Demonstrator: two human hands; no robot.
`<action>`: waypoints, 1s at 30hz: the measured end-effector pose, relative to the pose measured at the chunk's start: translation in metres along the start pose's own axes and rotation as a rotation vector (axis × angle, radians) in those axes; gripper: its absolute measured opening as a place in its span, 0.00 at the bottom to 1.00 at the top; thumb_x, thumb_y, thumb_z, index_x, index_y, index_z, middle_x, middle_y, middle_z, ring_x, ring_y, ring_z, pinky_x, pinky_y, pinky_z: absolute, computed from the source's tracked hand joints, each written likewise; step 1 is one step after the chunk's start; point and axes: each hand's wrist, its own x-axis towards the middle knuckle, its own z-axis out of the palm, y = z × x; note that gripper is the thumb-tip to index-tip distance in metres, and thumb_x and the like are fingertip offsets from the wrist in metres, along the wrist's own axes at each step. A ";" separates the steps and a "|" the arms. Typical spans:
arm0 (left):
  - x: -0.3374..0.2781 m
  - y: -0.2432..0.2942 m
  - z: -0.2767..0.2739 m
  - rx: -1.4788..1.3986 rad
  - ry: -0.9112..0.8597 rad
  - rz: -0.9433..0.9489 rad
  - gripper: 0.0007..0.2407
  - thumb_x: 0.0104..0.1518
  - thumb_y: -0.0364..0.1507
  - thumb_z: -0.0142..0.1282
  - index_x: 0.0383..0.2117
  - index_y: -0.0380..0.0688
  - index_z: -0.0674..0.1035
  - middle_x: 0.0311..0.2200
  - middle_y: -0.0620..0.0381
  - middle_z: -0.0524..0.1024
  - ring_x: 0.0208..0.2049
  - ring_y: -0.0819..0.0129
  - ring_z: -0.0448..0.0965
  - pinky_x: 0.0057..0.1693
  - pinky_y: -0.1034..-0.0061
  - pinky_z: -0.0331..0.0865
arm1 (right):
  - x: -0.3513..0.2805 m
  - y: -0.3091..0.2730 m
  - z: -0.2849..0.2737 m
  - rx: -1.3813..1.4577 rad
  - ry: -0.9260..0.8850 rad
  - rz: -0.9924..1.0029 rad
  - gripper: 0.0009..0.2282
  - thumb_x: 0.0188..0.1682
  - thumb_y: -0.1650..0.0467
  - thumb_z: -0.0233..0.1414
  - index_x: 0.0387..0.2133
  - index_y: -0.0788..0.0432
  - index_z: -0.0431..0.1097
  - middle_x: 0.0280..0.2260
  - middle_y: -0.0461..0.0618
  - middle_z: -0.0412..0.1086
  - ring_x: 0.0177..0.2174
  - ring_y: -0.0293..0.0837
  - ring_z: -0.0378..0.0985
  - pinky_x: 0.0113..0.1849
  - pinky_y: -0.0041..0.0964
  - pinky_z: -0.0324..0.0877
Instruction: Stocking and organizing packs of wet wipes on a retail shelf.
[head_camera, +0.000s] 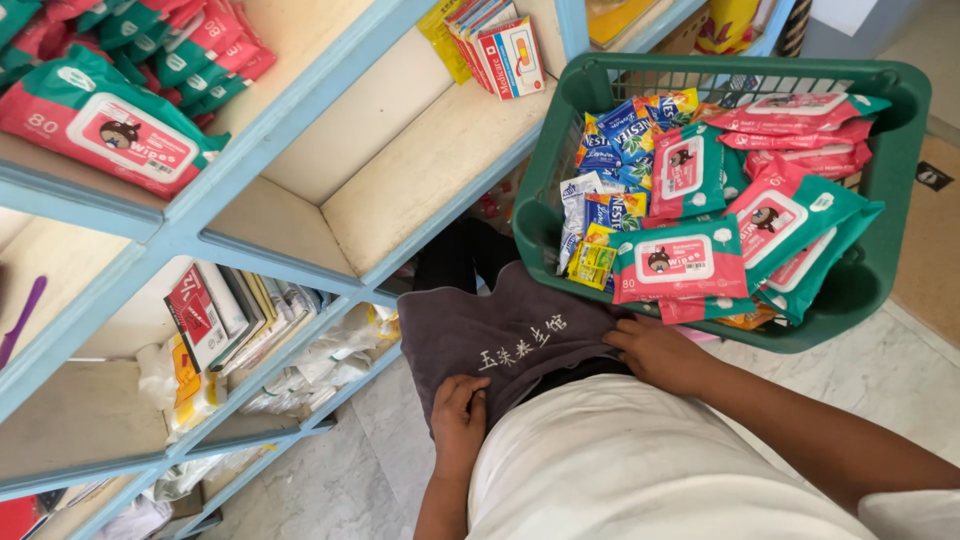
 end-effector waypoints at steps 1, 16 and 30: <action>0.000 -0.008 0.002 0.004 0.026 0.091 0.07 0.51 0.19 0.59 0.33 0.44 0.85 0.36 0.56 0.79 0.40 0.61 0.80 0.42 0.71 0.73 | 0.000 -0.001 0.001 -0.002 0.004 -0.002 0.15 0.43 0.73 0.55 0.46 0.54 0.71 0.42 0.51 0.68 0.47 0.56 0.69 0.46 0.49 0.69; 0.001 -0.018 0.005 -0.081 0.008 0.187 0.08 0.52 0.18 0.58 0.35 0.42 0.84 0.38 0.54 0.80 0.44 0.58 0.78 0.51 0.69 0.71 | -0.005 -0.030 -0.034 0.107 -0.035 0.012 0.16 0.46 0.71 0.54 0.50 0.53 0.70 0.43 0.51 0.67 0.42 0.54 0.75 0.40 0.47 0.71; 0.056 -0.009 0.004 -0.173 -0.195 0.143 0.07 0.57 0.20 0.56 0.39 0.41 0.83 0.40 0.53 0.81 0.41 0.60 0.84 0.47 0.72 0.75 | -0.037 0.027 -0.037 1.721 0.178 0.792 0.14 0.49 0.67 0.52 0.48 0.52 0.73 0.26 0.46 0.71 0.32 0.49 0.80 0.33 0.42 0.73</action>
